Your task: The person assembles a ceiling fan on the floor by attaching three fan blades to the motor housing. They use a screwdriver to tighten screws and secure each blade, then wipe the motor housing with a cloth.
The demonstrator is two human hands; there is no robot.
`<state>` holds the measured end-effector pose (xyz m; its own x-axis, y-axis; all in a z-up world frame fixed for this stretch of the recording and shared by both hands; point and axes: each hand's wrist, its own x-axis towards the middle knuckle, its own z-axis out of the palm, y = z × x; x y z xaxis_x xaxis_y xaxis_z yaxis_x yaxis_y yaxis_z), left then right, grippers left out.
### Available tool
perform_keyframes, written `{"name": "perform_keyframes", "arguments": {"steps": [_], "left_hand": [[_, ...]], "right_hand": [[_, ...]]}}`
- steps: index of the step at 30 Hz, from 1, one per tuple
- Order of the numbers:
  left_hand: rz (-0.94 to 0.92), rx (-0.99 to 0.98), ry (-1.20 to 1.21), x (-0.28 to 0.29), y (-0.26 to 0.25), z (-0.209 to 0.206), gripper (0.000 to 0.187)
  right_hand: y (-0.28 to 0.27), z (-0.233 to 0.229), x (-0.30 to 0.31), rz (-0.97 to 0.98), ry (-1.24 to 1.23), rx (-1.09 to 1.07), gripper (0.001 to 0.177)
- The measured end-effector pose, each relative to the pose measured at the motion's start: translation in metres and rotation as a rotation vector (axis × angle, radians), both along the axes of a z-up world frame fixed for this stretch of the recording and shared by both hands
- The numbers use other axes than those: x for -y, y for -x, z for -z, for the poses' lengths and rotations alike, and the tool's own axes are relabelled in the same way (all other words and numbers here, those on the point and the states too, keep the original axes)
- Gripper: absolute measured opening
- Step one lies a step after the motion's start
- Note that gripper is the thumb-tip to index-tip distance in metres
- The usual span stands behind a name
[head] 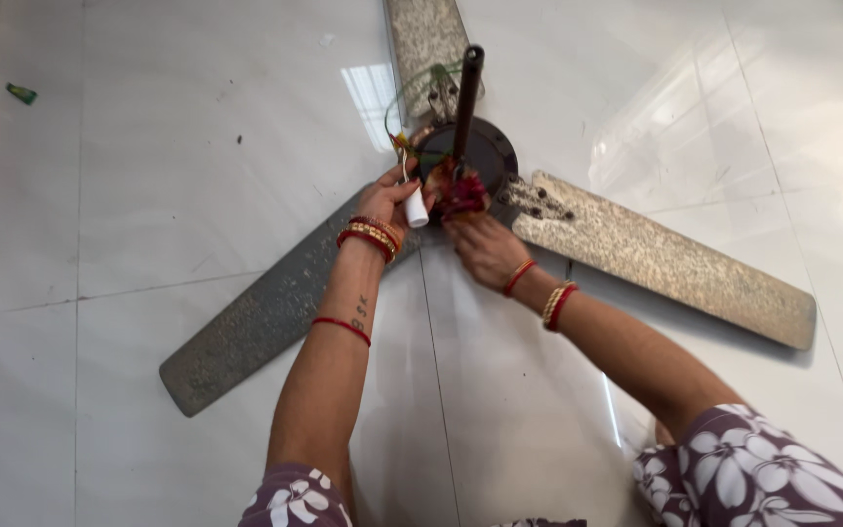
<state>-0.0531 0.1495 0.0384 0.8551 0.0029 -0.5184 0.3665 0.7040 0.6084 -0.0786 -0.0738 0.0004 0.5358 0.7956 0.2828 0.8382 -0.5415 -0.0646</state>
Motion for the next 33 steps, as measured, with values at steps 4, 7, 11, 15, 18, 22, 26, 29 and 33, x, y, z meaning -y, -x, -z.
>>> {"name": "perform_keyframes", "arguments": {"steps": [4,7,11,15,18,22,26,29,33], "left_hand": [[0.051,-0.053,-0.151,0.013,0.004,0.008,0.037],[0.074,-0.059,-0.203,0.016,0.007,0.018,0.034],[-0.004,-0.030,-0.134,0.013,0.004,0.030,0.033],[0.003,-0.018,-0.168,-0.001,0.004,0.031,0.035],[0.031,-0.063,-0.244,-0.009,0.003,0.030,0.034],[0.004,-0.098,-0.240,-0.005,0.001,0.039,0.034],[-0.013,-0.108,-0.146,0.005,-0.004,0.049,0.030],[-0.070,-0.157,-0.104,0.018,-0.009,0.053,0.027],[-0.119,-0.124,-0.135,0.026,-0.009,0.058,0.024]], "right_hand": [[-0.016,0.002,0.026,0.235,0.101,-0.359,0.058],[-0.029,0.004,0.035,0.305,0.096,-0.113,0.059],[-0.019,0.014,0.028,0.231,0.111,0.092,0.054],[0.010,0.017,0.021,0.012,0.075,0.190,0.039],[-0.004,0.011,0.013,-0.100,0.062,0.236,0.040],[-0.035,0.010,-0.001,-0.233,0.034,0.129,0.045],[-0.031,0.016,0.000,-0.176,0.124,0.036,0.044],[-0.034,0.003,0.026,-0.244,0.112,0.222,0.042],[-0.038,-0.027,0.044,-0.039,0.087,-0.200,0.037]]}}
